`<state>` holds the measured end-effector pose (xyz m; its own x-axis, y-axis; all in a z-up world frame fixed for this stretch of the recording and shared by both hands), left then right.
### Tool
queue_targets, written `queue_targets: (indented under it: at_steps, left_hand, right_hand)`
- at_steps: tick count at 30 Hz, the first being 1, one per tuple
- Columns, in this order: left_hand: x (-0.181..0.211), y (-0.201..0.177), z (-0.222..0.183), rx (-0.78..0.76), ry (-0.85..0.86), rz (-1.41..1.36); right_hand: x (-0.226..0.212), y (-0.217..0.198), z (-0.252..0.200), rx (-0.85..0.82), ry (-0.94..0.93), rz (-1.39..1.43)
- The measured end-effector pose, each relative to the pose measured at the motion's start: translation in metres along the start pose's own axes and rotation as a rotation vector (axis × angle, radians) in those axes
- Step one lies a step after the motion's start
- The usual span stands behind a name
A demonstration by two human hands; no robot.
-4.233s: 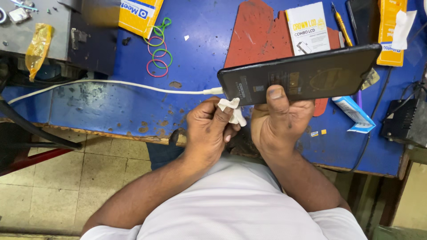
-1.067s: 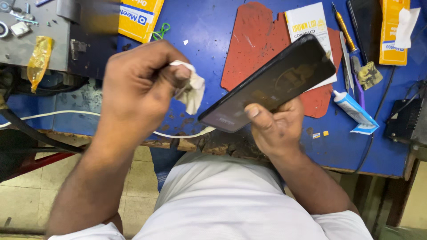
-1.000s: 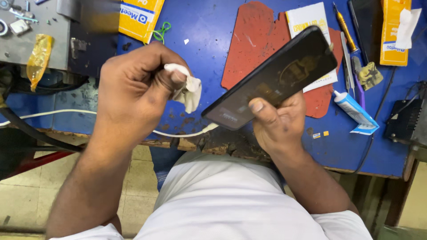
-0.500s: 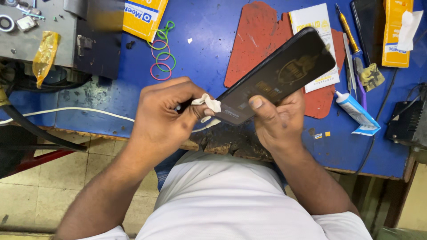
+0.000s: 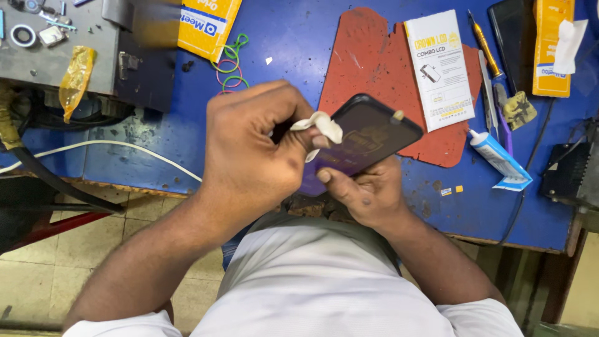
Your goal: The person applies adhesive from a tube onto the internal frame of a mobile phone and then presses a replacement screen assembly onto the frame. They use a cloth to wipe excess adhesive from the edges of the phone and then wrap several rubber bands around the device to secure the screen during bonding.
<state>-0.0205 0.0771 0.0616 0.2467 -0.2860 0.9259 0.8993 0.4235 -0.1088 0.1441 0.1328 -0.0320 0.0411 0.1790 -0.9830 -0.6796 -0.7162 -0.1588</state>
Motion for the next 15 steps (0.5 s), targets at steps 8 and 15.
queue_targets:
  at_steps: [8, 15]
  left_hand:
    - [0.028, 0.007, 0.033, -0.068, 0.145, -0.075]
    - [0.039, 0.011, 0.054, -0.248, 0.094, 0.114]
  right_hand:
    - [-0.003, 0.007, -0.004, -0.080, -0.042, 0.032]
    - [-0.026, 0.005, 0.008, -0.107, -0.089, -0.199]
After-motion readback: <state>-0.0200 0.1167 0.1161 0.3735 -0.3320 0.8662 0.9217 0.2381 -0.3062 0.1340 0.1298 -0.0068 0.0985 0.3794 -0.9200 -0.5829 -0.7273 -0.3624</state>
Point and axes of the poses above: each hand's wrist, its own z-axis towards the middle knuckle, its own y-axis out of the palm, x = y × z, the point moved 9 cm from there along z, towards the middle knuckle, and after that the axes turned 9 degrees about -z, right-handed, at the moved point
